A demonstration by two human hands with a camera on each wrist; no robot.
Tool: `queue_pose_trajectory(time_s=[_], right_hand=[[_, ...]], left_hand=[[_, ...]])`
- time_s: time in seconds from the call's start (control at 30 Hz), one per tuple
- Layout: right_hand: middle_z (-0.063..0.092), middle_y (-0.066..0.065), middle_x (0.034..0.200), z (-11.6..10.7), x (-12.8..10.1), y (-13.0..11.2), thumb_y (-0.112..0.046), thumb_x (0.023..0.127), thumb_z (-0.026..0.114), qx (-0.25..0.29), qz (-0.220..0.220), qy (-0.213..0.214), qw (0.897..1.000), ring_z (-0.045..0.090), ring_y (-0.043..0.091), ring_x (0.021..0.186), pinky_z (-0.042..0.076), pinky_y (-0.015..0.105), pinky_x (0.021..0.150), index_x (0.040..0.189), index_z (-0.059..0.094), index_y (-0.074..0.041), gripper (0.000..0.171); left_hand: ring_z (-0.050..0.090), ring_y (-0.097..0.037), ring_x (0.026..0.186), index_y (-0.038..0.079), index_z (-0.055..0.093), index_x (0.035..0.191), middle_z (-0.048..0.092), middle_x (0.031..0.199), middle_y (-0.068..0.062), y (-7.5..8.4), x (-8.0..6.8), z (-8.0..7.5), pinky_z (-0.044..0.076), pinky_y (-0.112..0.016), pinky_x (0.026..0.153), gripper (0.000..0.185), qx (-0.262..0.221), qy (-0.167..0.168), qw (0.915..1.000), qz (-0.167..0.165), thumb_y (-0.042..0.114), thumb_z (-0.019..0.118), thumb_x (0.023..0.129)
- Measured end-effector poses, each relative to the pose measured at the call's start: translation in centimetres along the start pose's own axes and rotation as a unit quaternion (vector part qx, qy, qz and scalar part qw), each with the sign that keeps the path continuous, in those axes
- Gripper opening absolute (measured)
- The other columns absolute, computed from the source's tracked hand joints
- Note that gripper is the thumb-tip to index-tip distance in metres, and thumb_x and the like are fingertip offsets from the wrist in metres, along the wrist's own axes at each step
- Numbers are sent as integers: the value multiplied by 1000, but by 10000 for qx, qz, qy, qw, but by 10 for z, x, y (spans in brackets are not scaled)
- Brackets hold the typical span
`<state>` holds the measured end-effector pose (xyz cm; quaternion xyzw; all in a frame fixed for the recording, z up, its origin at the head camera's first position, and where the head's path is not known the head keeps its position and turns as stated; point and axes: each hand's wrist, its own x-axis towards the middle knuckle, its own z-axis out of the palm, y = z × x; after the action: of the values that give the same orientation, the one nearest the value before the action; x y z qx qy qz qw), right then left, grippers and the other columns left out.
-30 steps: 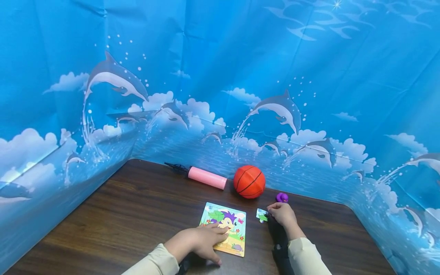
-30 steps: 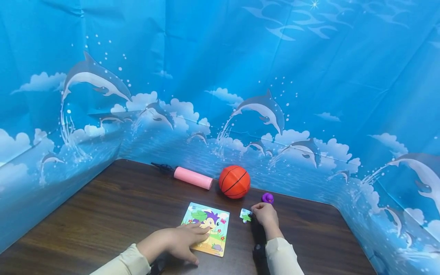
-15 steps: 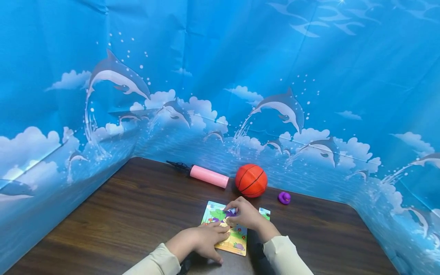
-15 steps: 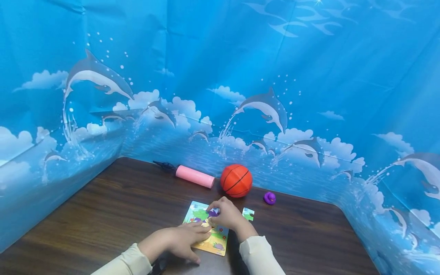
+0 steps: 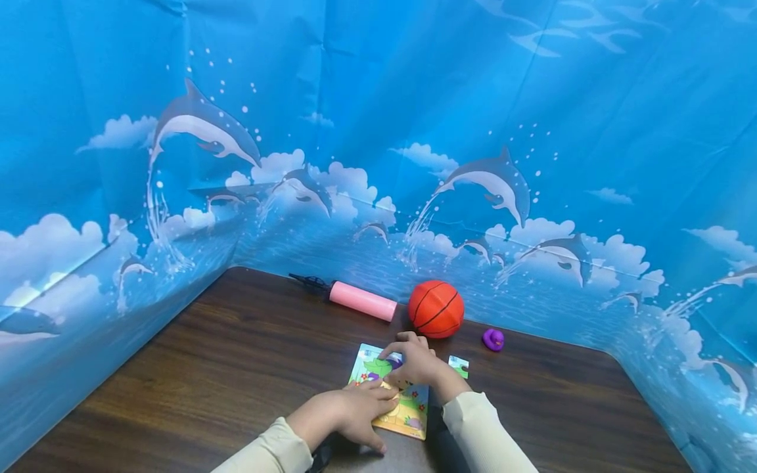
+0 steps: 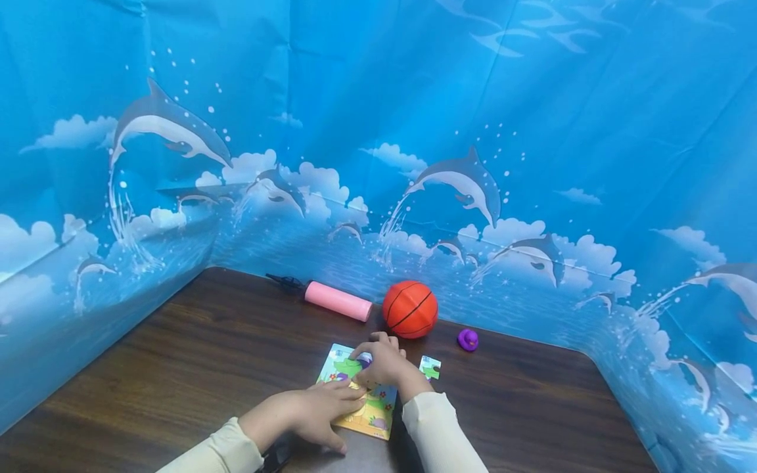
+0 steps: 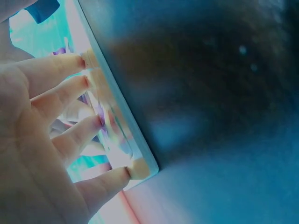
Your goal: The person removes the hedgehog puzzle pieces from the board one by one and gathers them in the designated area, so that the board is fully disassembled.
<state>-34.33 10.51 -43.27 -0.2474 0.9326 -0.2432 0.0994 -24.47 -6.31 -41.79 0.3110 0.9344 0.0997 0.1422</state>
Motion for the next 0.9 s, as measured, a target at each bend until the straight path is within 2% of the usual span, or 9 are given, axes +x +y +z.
queue_pose_trajectory(time_s=[0.23, 0.33, 0.4, 0.5, 0.6, 0.7, 0.77, 0.83, 0.9], right_hand=[[51, 8, 127, 1, 2, -3, -14, 75, 85, 59, -59, 179, 9998, 38, 32, 120, 32, 63, 95, 98, 67, -27, 31], [60, 1, 113, 1, 2, -2, -10, 80, 80, 182, -265, 338, 9989, 48, 27, 111, 39, 57, 98, 96, 68, -24, 24], [64, -3, 106, 1, 2, 0, -8, 87, 74, 465, -315, 440, 9975, 55, 22, 107, 45, 53, 99, 96, 70, -21, 17], [68, -1, 98, 1, 2, 5, -3, 92, 67, 1291, -223, 725, 9887, 63, 20, 94, 54, 47, 89, 102, 70, -13, 14], [70, 4, 93, 0, 0, 12, -5, 90, 70, 2419, 297, 1193, 9625, 63, 17, 81, 56, 36, 75, 106, 68, -5, 16], [70, 8, 90, -7, -9, 26, -10, 89, 73, 3610, 961, 1598, 9137, 62, 15, 76, 55, 29, 67, 107, 66, 1, 22], [69, 7, 90, -17, -20, 38, -13, 90, 73, 4099, 1344, 1744, 8852, 61, 15, 76, 54, 28, 65, 109, 67, 2, 25], [68, 6, 91, -27, -34, 52, -14, 93, 69, 4344, 1588, 1840, 8673, 61, 14, 78, 56, 28, 68, 112, 67, 4, 26], [67, 4, 90, -38, -48, 69, -13, 95, 67, 4319, 1749, 1975, 8625, 61, 13, 79, 57, 28, 70, 115, 67, 7, 28]], left_hand=[[31, -25, 145, 20, 52, 146, 43, 153, 10, 1, 0, 0, 32, -53, 113, 74, 19, 17, 10000, 32, 47, 77, 81], [31, -26, 145, 20, 53, 145, 43, 152, 10, 1, -1, -1, 32, -55, 112, 74, -13, 43, 10000, 38, 46, 77, 81], [30, -26, 146, 20, 53, 145, 42, 153, 10, 0, -1, -1, 33, -57, 111, 73, 4, 50, 10000, 40, 46, 78, 81], [30, -25, 146, 20, 54, 144, 41, 154, 9, -1, 0, -1, 32, -59, 111, 72, -23, -1, 10000, 40, 44, 78, 81], [29, -25, 146, 20, 53, 145, 39, 155, 8, -2, 0, -1, 32, -59, 111, 72, -78, -83, 9999, 39, 42, 79, 81], [29, -24, 146, 20, 52, 145, 38, 156, 8, -2, 1, -1, 31, -59, 111, 73, -72, -91, 9999, 61, 40, 80, 81], [29, -24, 146, 20, 52, 146, 38, 156, 8, -1, 0, 0, 31, -59, 111, 74, -49, -63, 9999, 69, 37, 81, 80], [30, -25, 146, 20, 53, 145, 38, 156, 8, -1, 0, 1, 32, -59, 111, 74, 17, 3, 10000, 72, 34, 82, 79], [30, -25, 146, 20, 52, 145, 38, 156, 9, -2, -1, 2, 33, -59, 111, 73, 50, 34, 10000, 65, 31, 82, 80]])
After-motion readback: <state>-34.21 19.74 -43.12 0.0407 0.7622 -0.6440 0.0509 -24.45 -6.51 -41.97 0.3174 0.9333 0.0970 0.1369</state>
